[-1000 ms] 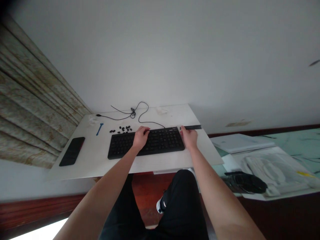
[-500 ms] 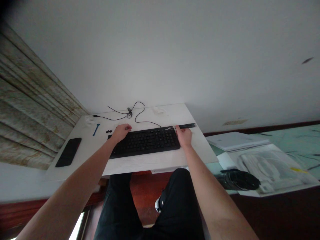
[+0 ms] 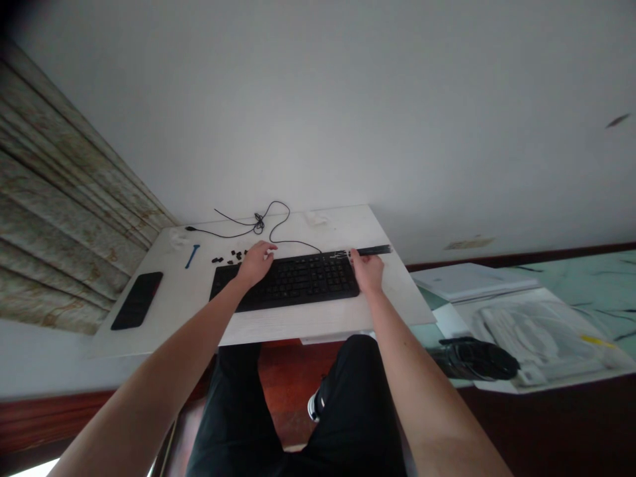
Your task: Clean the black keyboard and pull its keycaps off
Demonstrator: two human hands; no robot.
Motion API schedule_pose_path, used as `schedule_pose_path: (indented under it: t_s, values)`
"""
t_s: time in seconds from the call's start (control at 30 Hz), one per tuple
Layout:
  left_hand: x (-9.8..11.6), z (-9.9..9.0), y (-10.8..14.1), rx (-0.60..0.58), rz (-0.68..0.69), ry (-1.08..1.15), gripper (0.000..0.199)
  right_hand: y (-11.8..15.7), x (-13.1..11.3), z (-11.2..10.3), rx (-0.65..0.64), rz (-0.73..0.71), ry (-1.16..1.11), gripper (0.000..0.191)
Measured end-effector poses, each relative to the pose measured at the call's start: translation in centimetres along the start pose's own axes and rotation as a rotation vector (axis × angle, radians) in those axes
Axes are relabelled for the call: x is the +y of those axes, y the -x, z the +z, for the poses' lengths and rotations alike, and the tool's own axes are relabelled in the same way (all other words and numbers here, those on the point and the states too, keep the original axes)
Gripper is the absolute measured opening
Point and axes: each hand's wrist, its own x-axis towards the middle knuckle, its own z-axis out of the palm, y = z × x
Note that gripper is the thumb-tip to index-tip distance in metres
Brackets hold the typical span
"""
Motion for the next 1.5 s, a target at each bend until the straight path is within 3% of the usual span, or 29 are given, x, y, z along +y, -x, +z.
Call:
schedule_pose_path:
  t_s: [0.13,0.27,0.53,0.67,0.73,0.87,0.97,1.17,1.33,1.5]
  values:
    - [3.4,3.1,0.1,-0.034,0.052,0.105,0.028,0.3,-0.9,-0.1,0.005,0.047,-0.064,0.039]
    - [4.3,4.9,0.4,0.009,-0.006,0.166,0.029,0.5,-1.3,-0.2,0.007,0.046,-0.066,0.040]
    - [4.0,5.3,1.0,0.011,-0.029,0.169,0.034,-0.5,-0.9,-0.3,0.017,0.104,-0.236,0.033]
    - [4.1,5.2,1.1,0.009,-0.013,0.148,0.038,-0.4,-2.1,-0.3,0.023,0.152,-0.294,0.034]
    - [4.2,5.2,1.1,0.010,-0.006,0.140,0.039,0.2,-3.5,0.2,-0.035,0.120,-0.246,0.036]
    - [4.3,5.0,1.1,0.011,-0.005,0.124,0.041,2.3,-7.0,2.3,-0.310,-0.030,-0.131,0.037]
    - [4.5,4.8,1.2,0.016,-0.002,0.113,0.041,3.4,-9.4,4.1,-0.444,-0.155,0.046,0.029]
    - [4.5,4.8,1.2,0.025,0.020,0.089,0.032,3.4,-11.4,6.3,-0.526,-0.288,0.375,0.025]
    - [4.2,5.1,1.0,0.039,0.019,0.087,0.016,3.4,-11.8,7.0,-0.581,-0.268,0.394,0.020]
    - [4.0,5.3,0.9,0.058,-0.050,0.111,0.017,3.7,-12.3,7.4,-0.578,-0.282,0.438,0.016]
